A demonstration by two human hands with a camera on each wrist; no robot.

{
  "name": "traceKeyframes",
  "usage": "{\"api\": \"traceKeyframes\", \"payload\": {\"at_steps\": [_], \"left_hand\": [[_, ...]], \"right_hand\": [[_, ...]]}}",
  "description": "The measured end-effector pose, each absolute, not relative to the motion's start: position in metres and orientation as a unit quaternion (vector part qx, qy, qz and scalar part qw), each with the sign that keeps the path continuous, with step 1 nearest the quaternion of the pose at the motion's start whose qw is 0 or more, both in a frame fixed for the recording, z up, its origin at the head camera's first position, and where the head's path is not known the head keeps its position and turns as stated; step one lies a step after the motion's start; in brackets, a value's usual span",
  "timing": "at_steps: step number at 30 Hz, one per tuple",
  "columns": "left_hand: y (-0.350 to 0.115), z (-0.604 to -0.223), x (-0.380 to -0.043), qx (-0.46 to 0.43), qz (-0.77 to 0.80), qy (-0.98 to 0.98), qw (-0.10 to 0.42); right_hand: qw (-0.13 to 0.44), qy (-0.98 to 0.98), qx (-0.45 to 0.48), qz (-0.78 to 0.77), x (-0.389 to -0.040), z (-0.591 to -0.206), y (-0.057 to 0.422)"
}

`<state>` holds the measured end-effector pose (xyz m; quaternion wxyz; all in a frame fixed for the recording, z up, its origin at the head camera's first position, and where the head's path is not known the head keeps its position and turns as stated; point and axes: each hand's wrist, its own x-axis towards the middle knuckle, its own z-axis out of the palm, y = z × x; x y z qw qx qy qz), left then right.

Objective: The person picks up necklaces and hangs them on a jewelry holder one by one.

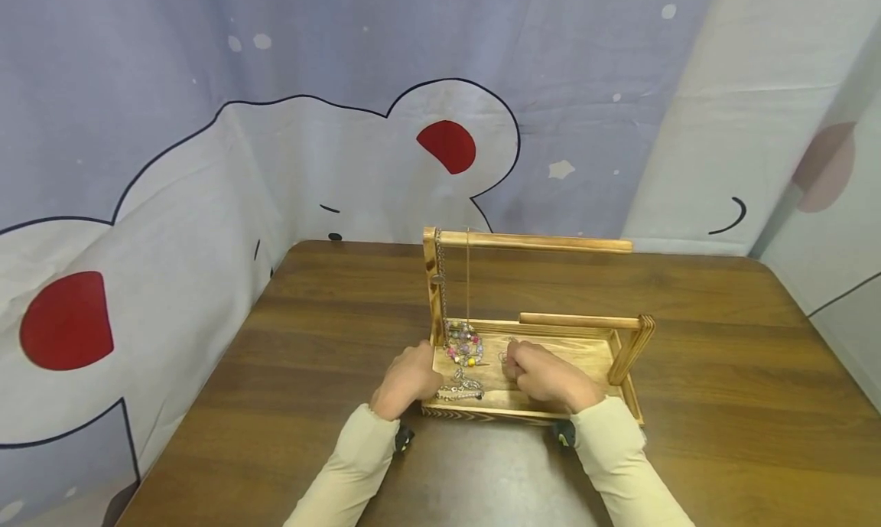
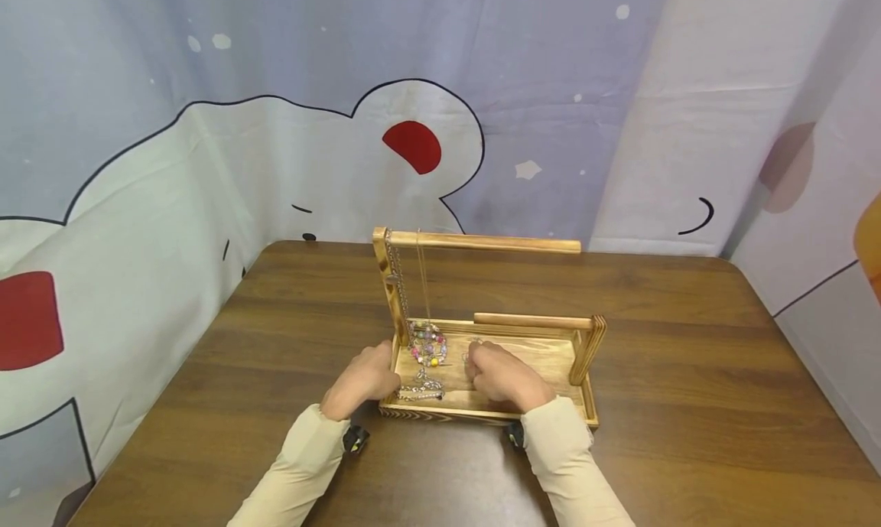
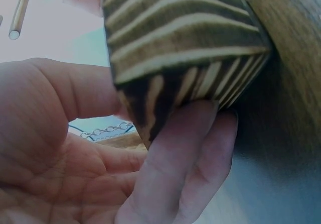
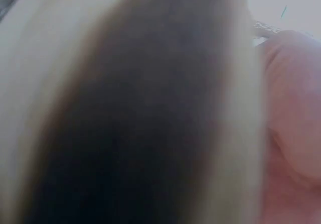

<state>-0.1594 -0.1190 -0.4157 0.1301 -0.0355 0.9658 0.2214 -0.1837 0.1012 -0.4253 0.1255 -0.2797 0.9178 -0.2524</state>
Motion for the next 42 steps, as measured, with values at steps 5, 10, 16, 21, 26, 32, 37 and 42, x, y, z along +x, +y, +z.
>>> {"api": "traceKeyframes", "payload": {"at_steps": [5,10,16,21,26,32,37,42], "left_hand": [[-0.118,-0.415,-0.159,-0.04,0.218,0.966,0.134],[-0.118,-0.415,-0.16,-0.041,0.217,0.966,0.134],[-0.118,-0.415,-0.16,-0.043,0.217,0.965,0.137],[-0.118,-0.415,-0.16,-0.041,0.215,0.966,0.136],[-0.118,-0.415,-0.16,-0.042,0.218,0.965,0.139],[-0.118,-0.415,-0.159,-0.041,0.216,0.966,0.138],[-0.118,-0.415,-0.159,-0.043,0.216,0.966,0.139],[-0.117,-0.415,-0.159,-0.044,0.215,0.966,0.138]], "right_hand": [[0.118,0.913,-0.289,-0.261,-0.181,-0.416,0.102],[0.106,0.899,-0.322,-0.278,-0.178,-0.406,0.103],[0.105,0.882,-0.343,-0.304,-0.176,-0.399,0.102],[0.094,0.875,-0.356,-0.316,-0.174,-0.391,0.101],[0.094,0.87,-0.36,-0.323,-0.17,-0.382,0.101],[0.09,0.855,-0.376,-0.345,-0.166,-0.376,0.101],[0.065,0.846,-0.38,-0.369,-0.166,-0.37,0.102],[0.059,0.84,-0.374,-0.389,-0.166,-0.367,0.105]]}}
